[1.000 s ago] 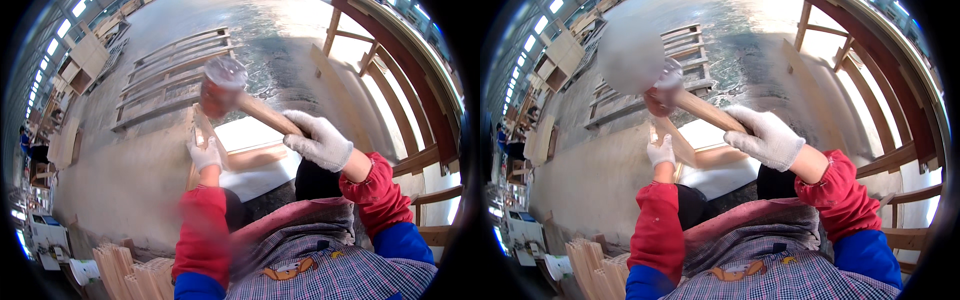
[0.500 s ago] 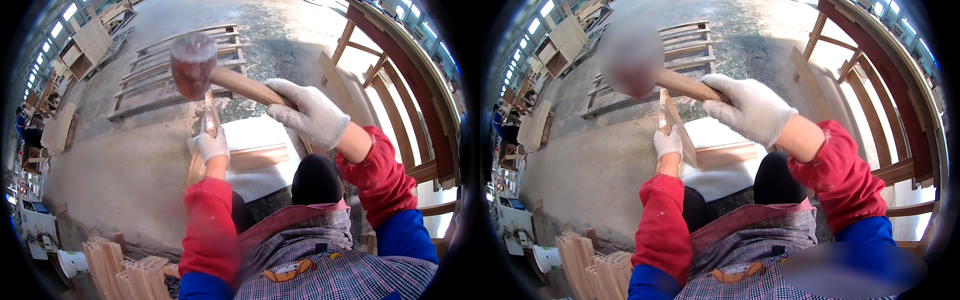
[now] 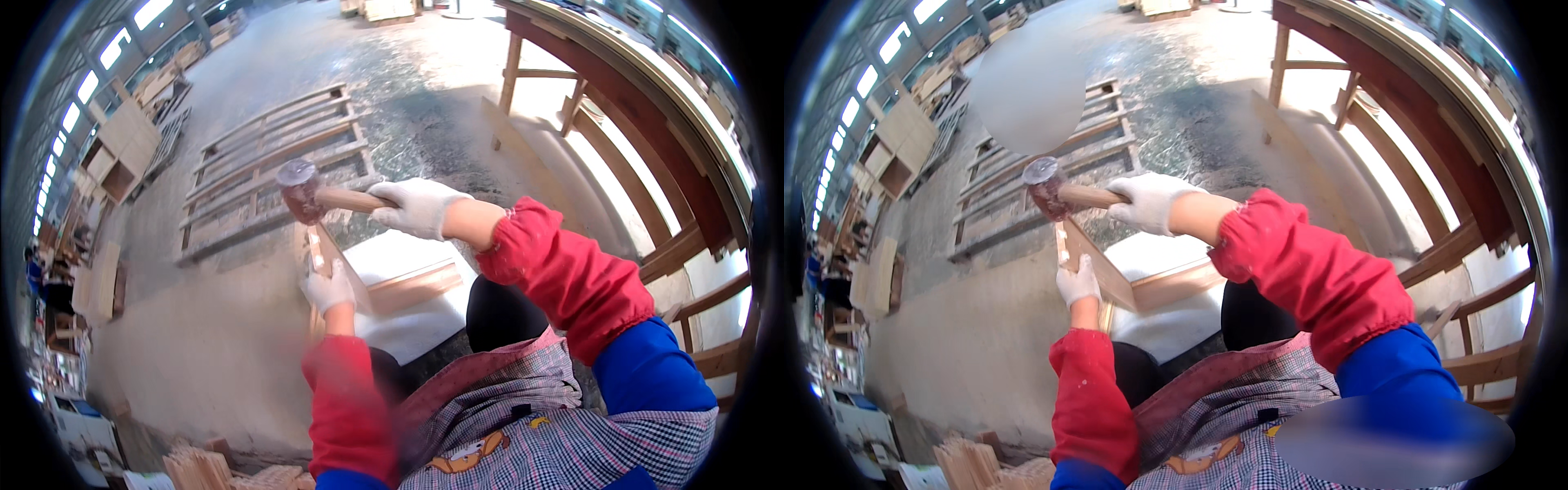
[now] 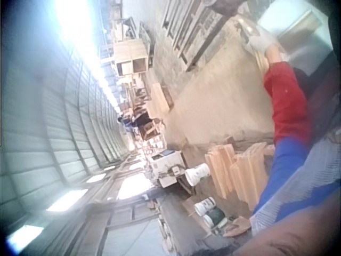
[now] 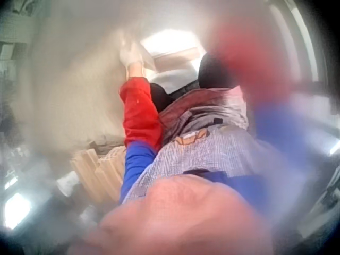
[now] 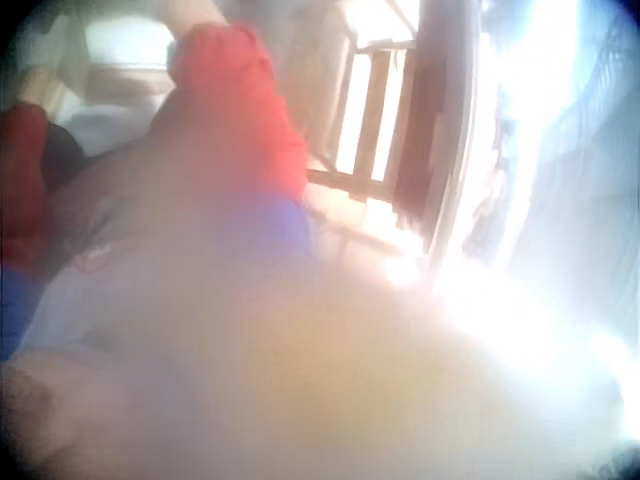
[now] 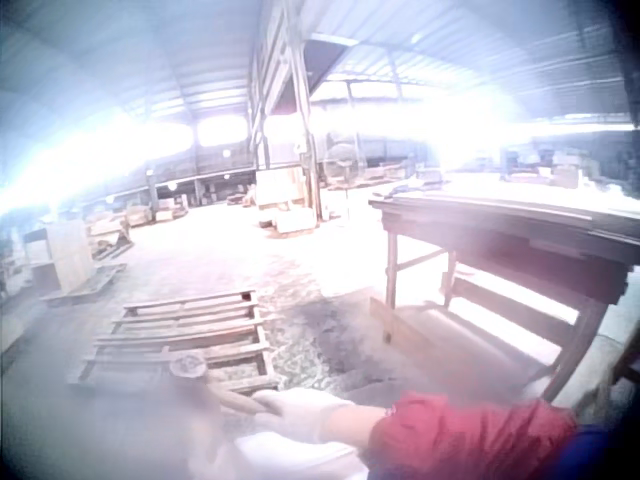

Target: The person joins wooden boards together with a mallet to assemble a frame and then hammers the joints to secure them.

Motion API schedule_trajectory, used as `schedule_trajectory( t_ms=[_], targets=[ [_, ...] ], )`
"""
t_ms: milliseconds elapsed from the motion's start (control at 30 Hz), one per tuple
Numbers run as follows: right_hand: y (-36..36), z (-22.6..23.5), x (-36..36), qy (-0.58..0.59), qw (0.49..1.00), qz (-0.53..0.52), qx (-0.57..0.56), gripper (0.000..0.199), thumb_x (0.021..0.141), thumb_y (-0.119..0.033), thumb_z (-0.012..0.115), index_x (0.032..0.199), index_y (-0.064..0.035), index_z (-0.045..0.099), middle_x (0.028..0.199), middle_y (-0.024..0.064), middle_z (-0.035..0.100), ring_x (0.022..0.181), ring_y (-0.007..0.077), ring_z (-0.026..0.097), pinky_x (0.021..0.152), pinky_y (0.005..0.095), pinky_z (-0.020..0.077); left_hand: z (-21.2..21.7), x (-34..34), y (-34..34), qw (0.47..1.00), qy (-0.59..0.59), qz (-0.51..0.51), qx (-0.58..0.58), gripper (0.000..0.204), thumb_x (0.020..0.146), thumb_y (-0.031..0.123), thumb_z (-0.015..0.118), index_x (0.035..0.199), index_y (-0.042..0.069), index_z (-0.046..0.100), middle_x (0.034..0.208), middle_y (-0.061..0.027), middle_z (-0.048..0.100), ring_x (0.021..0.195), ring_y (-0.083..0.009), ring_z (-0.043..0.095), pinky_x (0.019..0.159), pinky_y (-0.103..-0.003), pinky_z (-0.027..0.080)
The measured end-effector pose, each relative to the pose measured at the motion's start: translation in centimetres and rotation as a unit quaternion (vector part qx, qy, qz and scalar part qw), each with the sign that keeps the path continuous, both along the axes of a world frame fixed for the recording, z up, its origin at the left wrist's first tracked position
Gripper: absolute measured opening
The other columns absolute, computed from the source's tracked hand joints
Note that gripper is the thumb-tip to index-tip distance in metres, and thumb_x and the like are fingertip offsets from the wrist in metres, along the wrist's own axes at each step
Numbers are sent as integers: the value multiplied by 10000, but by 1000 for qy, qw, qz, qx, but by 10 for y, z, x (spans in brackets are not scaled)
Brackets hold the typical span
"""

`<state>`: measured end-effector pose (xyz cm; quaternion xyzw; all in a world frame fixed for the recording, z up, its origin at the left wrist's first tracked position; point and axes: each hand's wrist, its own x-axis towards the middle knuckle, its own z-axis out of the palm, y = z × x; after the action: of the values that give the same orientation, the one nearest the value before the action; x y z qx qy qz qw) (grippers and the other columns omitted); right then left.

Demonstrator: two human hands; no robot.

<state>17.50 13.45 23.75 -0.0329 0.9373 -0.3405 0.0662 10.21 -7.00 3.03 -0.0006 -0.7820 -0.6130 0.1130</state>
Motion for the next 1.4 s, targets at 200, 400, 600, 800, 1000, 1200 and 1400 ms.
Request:
schedule_trajectory(
  t_ms=[200, 400, 600, 800, 1000, 1200, 1400],
  targets=[
    [-3, -27, 2, 194, 980, -34, -28, 403, 909, -349, 518, 1233, -114, 558, 1052, 206, 639, 936, 355, 640, 823, 418, 498, -7, -7, 1, 985, -4, 34, -170, 402, 812, 151, 695, 1117, -92, 599, 1070, -181, 664, 942, -244, 637, 857, -365, 498],
    [16, -37, 35, 86, 986, -29, -141, 430, 860, -313, 543, 1215, -71, 551, 913, 128, 634, 863, 265, 610, 770, 387, 478, -8, -8, -4, 999, 25, -7, -25, 457, 861, 137, 654, 1216, -110, 508, 1088, -222, 648, 931, -295, 648, 829, -380, 516],
    [96, 23, 149, 124, 877, -177, -429, 705, 853, -185, 619, 1467, -120, 277, 808, 30, 572, 641, 103, 538, 513, 256, 449, 7, 0, -1, 988, -19, 9, -151, 418, 868, 158, 645, 1184, -95, 540, 1058, -222, 661, 907, -314, 664, 799, -386, 521],
    [224, 103, 231, 485, 712, -343, -375, 790, 842, -83, 600, 1499, -129, 162, 819, 89, 599, 570, 149, 570, 491, 280, 473, 11, 9, -8, 988, 19, 39, -150, 399, 856, 146, 648, 1179, -73, 567, 1051, -220, 668, 905, -324, 664, 792, -395, 523],
    [342, 122, 291, 557, 511, -364, -543, 220, 899, -113, 586, 1076, -155, 462, 816, 72, 558, 664, 190, 574, 536, 327, 519, 4, 3, -24, 985, 40, 35, -162, 500, 850, 120, 647, 1288, -58, 487, 1211, -231, 593, 1063, -329, 606, 918, -385, 477],
    [282, 32, 277, 571, 524, -411, -480, 395, 938, -451, 511, 1132, -110, 473, 911, 139, 595, 681, 214, 584, 592, 350, 491, 38, 31, -19, 944, 147, 117, -270, 793, 814, 201, 723, 1441, -13, 287, 1436, -212, 392, 1260, -330, 456, 1080, -385, 345],
    [236, -341, 255, 11, 833, -518, -191, 549, 876, -234, 547, 1365, -18, 421, 1030, 163, 638, 815, 261, 652, 710, 358, 535, 75, 61, 38, 786, 488, 87, -368, 686, 828, 187, 702, 1393, 5, 357, 1386, -214, 428, 1272, -384, 436, 1070, -466, 349]
  ],
)
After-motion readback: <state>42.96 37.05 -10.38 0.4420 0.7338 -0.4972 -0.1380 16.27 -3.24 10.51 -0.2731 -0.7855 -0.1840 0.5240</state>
